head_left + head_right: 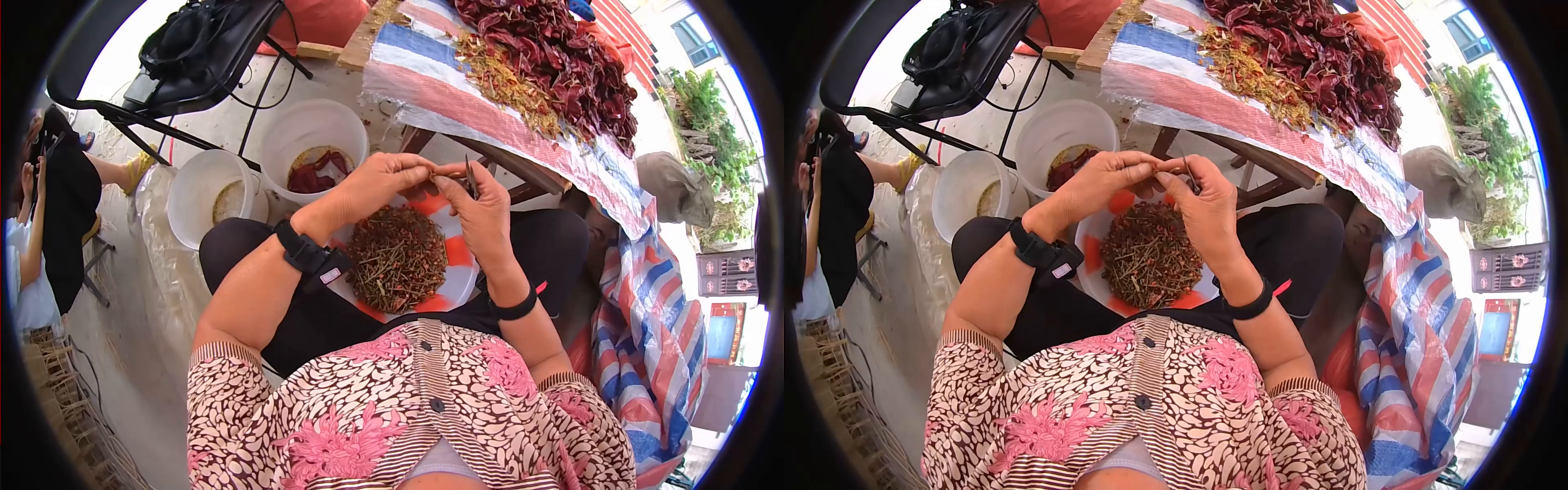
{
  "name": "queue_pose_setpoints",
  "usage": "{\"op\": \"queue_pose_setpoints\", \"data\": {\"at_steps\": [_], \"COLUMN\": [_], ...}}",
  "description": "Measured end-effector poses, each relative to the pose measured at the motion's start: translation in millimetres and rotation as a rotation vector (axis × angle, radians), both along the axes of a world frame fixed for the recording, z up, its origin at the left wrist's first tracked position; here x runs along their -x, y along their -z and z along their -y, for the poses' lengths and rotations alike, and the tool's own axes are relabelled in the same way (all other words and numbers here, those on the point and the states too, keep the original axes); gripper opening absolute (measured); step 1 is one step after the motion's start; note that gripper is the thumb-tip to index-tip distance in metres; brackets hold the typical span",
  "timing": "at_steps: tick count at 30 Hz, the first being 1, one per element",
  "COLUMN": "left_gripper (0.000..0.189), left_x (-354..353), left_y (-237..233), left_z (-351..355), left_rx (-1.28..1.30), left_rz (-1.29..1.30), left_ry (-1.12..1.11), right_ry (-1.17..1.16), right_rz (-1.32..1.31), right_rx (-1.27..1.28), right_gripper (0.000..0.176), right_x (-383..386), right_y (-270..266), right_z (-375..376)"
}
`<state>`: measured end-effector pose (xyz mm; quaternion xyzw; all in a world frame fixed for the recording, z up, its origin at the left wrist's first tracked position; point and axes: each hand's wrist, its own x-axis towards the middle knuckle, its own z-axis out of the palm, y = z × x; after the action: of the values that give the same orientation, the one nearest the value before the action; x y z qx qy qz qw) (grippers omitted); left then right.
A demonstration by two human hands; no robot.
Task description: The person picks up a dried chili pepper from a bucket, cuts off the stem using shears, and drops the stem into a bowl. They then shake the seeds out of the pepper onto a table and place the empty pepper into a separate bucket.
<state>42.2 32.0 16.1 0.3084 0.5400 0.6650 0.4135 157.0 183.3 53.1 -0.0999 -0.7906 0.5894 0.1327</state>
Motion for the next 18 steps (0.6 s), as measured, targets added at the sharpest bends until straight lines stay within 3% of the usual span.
{"op": "queue_pose_setpoints", "data": {"at_steps": [5, 7, 10, 13, 18], "left_gripper": [0.027, 0.025, 0.022, 0.018, 0.014], "left_x": [-4, -4, -6, -6, -7], "left_y": [4, 4, -1, -3, -9], "left_z": [-1, -1, 2, 3, 6], "left_rx": [-0.138, -0.125, -0.099, -0.110, -0.209], "left_rz": [0.365, 0.364, 0.371, 0.351, 0.397], "left_ry": [-0.001, -0.010, -0.018, -0.001, 0.081], "right_ry": [0.045, 0.071, 0.074, 0.056, -0.111], "right_rz": [-0.013, -0.028, -0.144, -0.048, 0.107], "right_rx": [0.187, 0.206, 0.007, 0.242, 1.105], "right_gripper": [0.011, 0.009, 0.012, 0.013, 0.016], "right_x": [-6, -5, -6, -11, -10], "right_y": [-1, 0, 1, -1, 6], "right_z": [4, 6, 15, 12, -4]}}
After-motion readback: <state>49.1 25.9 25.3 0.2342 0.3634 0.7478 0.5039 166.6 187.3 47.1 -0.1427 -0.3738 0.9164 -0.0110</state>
